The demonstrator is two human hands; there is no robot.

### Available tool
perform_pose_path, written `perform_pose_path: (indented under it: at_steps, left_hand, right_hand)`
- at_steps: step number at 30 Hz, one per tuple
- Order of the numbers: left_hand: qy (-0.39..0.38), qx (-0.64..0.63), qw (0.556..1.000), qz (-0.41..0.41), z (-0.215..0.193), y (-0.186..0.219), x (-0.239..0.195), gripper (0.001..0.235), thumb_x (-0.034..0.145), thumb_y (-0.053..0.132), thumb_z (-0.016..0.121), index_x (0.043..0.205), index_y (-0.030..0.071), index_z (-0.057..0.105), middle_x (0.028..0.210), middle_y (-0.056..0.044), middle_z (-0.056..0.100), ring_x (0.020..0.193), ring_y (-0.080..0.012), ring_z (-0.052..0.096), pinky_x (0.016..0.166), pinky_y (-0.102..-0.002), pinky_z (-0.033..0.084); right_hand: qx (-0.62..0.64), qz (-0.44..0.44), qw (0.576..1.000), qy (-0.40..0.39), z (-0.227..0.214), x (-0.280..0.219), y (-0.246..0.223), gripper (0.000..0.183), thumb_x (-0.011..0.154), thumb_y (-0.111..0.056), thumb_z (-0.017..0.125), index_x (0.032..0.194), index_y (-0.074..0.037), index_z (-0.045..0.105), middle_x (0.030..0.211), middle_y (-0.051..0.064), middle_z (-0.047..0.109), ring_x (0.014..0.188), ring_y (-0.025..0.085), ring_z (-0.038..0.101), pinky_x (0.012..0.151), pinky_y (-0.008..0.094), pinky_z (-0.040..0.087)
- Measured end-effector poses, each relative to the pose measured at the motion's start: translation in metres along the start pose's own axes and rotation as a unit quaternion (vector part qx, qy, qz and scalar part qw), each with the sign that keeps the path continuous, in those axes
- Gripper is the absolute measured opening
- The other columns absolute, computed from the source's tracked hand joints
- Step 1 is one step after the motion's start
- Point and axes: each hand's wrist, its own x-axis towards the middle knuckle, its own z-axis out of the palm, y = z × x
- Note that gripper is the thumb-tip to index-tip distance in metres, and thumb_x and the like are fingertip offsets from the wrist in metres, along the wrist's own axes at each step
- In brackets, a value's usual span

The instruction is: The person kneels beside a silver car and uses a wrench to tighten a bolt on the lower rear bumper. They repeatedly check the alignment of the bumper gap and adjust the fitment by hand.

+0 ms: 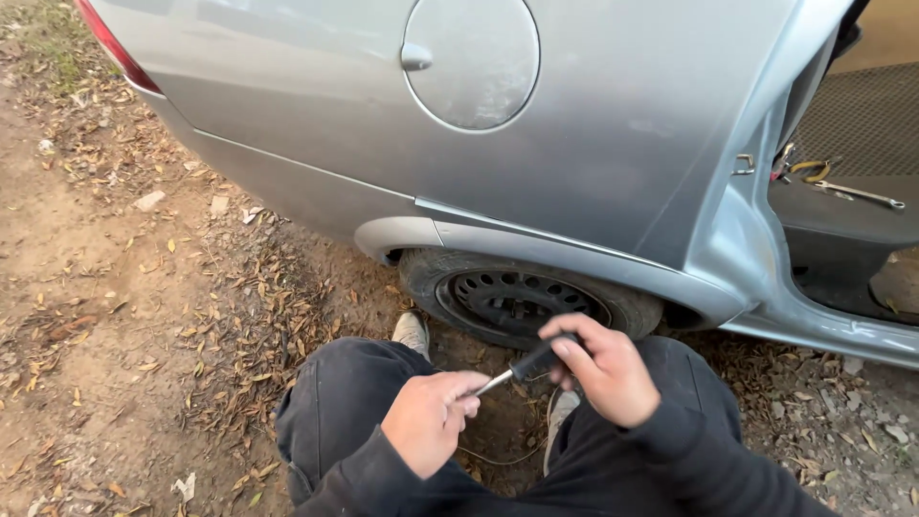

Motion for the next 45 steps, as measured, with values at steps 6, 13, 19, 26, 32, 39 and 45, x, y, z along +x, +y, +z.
perform_pose_path:
  at_steps: [6,13,19,26,32,39,45]
  left_hand:
    - [-0.036,-0.093,0.982,-0.163,0.011,-0.087,0.053,0.016,0.098,0.008,0.056,0.109,0.004,0.065,0.072,-0.01,0.068,0.052,-0.0159,0.062,0.05,-0.031,0.05]
    - [0.141,-0.449,0.839,-0.273,0.0,-0.162,0.129,0.015,0.102,0.013,0.052,0.104,0.005,0.064,0.08,-0.007,0.068,0.063,-0.019,0.066,0.055,-0.03,0.051]
    - [0.24,-0.487,0.822,-0.174,-0.018,-0.179,0.175,0.016,0.101,0.015,0.057,0.108,0.007,0.068,0.08,-0.007,0.066,0.063,-0.0164,0.058,0.054,-0.028,0.043]
    - [0.233,-0.551,0.798,-0.075,-0.023,-0.209,0.204,0.009,0.096,0.007,0.063,0.096,-0.001,0.066,0.082,-0.005,0.065,0.065,-0.0137,0.054,0.059,-0.029,0.042]
    - [0.18,-0.565,0.804,-0.033,-0.02,-0.219,0.208,0.003,0.094,0.002,0.066,0.091,0.001,0.066,0.077,-0.004,0.06,0.068,-0.0141,0.053,0.061,-0.028,0.042]
    - [0.22,-0.612,0.759,-0.019,-0.01,-0.195,0.196,0.015,0.088,0.004,0.064,0.102,0.001,0.065,0.088,-0.005,0.062,0.081,-0.0183,0.056,0.076,-0.033,0.047]
    - [0.193,-0.694,0.692,0.041,-0.022,-0.156,0.189,0.048,0.081,0.029,0.064,0.12,0.001,0.062,0.11,-0.01,0.066,0.104,-0.0255,0.057,0.098,-0.041,0.044]
  right_hand:
    - [0.031,0.033,0.998,-0.049,0.035,0.096,0.055,0.035,0.102,-0.011,0.058,0.136,-0.001,0.057,0.091,0.011,0.07,0.069,0.015,0.064,0.065,0.03,0.055]
    - [0.237,-0.028,0.966,-0.099,0.072,0.178,0.097,0.054,0.095,0.005,0.054,0.148,0.001,0.042,0.147,0.014,0.056,0.137,0.027,0.055,0.112,0.042,0.047]
    - [0.385,-0.071,0.919,-0.044,0.086,0.207,0.127,0.057,0.085,0.016,0.058,0.141,0.004,0.05,0.146,0.015,0.054,0.139,0.03,0.051,0.116,0.043,0.042]
    - [0.318,-0.075,0.937,-0.122,0.083,0.211,0.125,0.053,0.086,0.011,0.062,0.138,0.002,0.055,0.148,0.013,0.055,0.143,0.025,0.047,0.119,0.039,0.036]
    - [0.284,-0.075,0.949,-0.115,0.089,0.208,0.118,0.052,0.089,0.006,0.065,0.14,-0.001,0.056,0.147,0.01,0.054,0.142,0.023,0.046,0.118,0.038,0.036]
    - [0.331,-0.065,0.935,-0.11,0.094,0.201,0.108,0.049,0.085,0.009,0.068,0.132,-0.001,0.059,0.132,0.008,0.061,0.126,0.021,0.055,0.11,0.039,0.043]
    - [0.395,-0.102,0.907,-0.104,0.098,0.199,0.094,0.05,0.082,0.008,0.073,0.13,-0.002,0.06,0.125,0.01,0.062,0.118,0.024,0.058,0.106,0.041,0.047]
